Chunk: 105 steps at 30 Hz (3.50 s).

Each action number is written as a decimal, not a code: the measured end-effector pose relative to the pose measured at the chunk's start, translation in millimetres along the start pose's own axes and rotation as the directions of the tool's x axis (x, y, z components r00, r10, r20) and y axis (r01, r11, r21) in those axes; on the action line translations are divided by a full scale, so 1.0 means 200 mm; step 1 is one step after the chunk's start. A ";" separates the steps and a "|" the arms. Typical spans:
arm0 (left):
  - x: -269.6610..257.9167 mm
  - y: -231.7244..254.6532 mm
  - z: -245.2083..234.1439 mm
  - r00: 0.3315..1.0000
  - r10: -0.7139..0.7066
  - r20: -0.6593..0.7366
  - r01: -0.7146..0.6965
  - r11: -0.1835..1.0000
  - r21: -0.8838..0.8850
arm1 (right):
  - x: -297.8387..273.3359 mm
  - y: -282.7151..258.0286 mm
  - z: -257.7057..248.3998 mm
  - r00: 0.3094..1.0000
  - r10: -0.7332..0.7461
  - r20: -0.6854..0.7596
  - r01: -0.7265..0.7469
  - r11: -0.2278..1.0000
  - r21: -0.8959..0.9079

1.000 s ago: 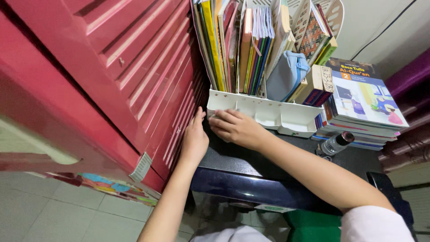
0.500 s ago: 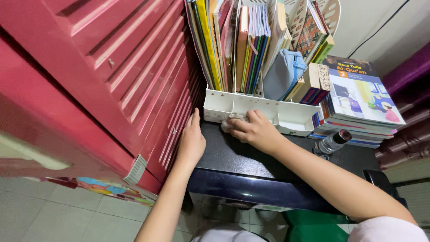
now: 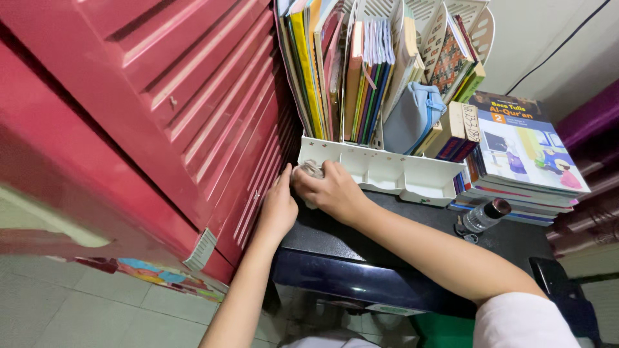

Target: The person wipes a book and the desk surface with a cloth, then cleans a white plastic organizer and a small bottle. They move books and a pencil case to access the desk and organizer, wiping each section thoroughly before returning items to their original positions.

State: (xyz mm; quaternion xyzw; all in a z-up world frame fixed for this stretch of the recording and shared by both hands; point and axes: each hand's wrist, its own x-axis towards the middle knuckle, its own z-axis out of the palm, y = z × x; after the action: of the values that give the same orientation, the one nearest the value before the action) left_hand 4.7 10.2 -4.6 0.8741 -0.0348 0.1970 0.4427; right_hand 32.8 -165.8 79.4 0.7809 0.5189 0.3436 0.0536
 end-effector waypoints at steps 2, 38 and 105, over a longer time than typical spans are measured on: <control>0.00 0.00 0.00 1.000 -0.016 0.020 0.016 0.999 -0.030 | -0.04 0.04 -0.02 0.999 -0.026 -0.018 0.026 1.000 0.003; -0.03 0.39 -0.08 0.883 0.399 0.246 -0.467 0.708 0.529 | -0.45 0.19 -0.24 0.958 0.164 0.235 -0.155 0.986 -0.059; 0.02 0.45 0.08 0.899 0.436 0.054 -0.389 0.733 0.559 | -0.45 0.53 -0.21 0.988 -0.045 0.151 0.071 0.982 -0.173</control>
State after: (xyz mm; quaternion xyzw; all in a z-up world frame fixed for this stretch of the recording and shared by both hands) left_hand -7.0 -55.5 57.0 0.9259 -0.1511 0.3265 0.1152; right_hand 69.4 -301.5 114.2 0.7805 0.5035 0.3288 0.1710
